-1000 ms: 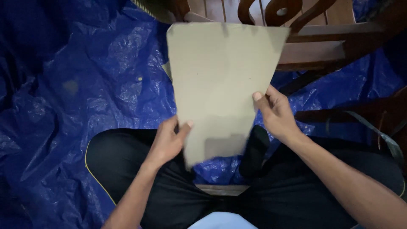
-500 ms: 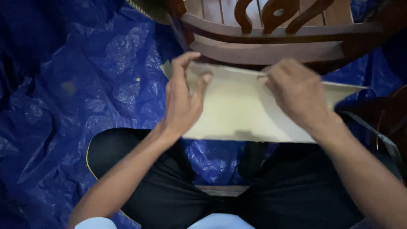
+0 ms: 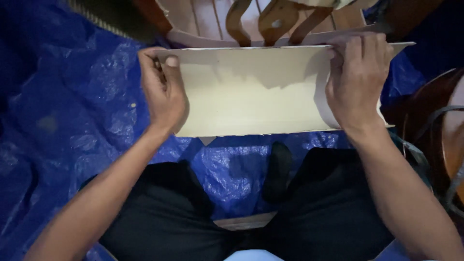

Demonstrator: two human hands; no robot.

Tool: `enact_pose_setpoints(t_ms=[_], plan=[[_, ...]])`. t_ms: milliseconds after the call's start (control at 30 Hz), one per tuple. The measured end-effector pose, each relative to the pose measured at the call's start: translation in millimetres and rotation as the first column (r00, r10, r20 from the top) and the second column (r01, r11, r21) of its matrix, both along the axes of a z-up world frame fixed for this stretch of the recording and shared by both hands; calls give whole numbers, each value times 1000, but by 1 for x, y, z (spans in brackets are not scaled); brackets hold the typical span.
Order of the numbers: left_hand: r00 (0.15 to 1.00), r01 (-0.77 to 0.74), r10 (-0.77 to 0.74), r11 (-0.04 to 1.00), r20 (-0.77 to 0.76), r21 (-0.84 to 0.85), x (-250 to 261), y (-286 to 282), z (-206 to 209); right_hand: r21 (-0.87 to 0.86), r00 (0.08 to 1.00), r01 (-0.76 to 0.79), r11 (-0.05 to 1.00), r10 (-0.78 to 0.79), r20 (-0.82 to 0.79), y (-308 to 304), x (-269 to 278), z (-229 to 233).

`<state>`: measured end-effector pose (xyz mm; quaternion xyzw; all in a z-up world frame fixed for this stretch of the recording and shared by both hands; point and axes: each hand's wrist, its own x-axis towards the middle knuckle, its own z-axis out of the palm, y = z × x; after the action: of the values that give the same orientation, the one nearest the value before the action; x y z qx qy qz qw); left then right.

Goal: Wrap the legs of a wooden chair with protective foam padding and secure them with plastic strips.

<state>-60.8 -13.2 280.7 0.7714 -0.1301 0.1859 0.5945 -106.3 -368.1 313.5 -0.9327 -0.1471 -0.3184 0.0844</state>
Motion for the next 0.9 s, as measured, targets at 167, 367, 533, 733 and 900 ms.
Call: enact_pose_setpoints(t_ms=[167, 367, 533, 733, 900], plan=[[1000, -12, 13, 1000, -13, 22, 4, -3, -11, -56, 991, 38, 998, -30, 127, 6, 8, 4], [998, -57, 57, 998, 9, -21, 1, -5, -10, 122, 999, -31, 992, 25, 46, 11, 6, -4], [996, -76, 77, 997, 52, -17, 0, 0, -15, 61, 993, -1, 998, -6, 115, 7, 9, -6], [993, -121, 121, 991, -4, -62, 3, -4, -14, 207, 993, 16, 978, -39, 111, 0, 9, -5], [979, -203, 205, 971, 3, -130, 12, -10, -25, 120, 993, 70, 990, -80, 85, -20, 9, -23]])
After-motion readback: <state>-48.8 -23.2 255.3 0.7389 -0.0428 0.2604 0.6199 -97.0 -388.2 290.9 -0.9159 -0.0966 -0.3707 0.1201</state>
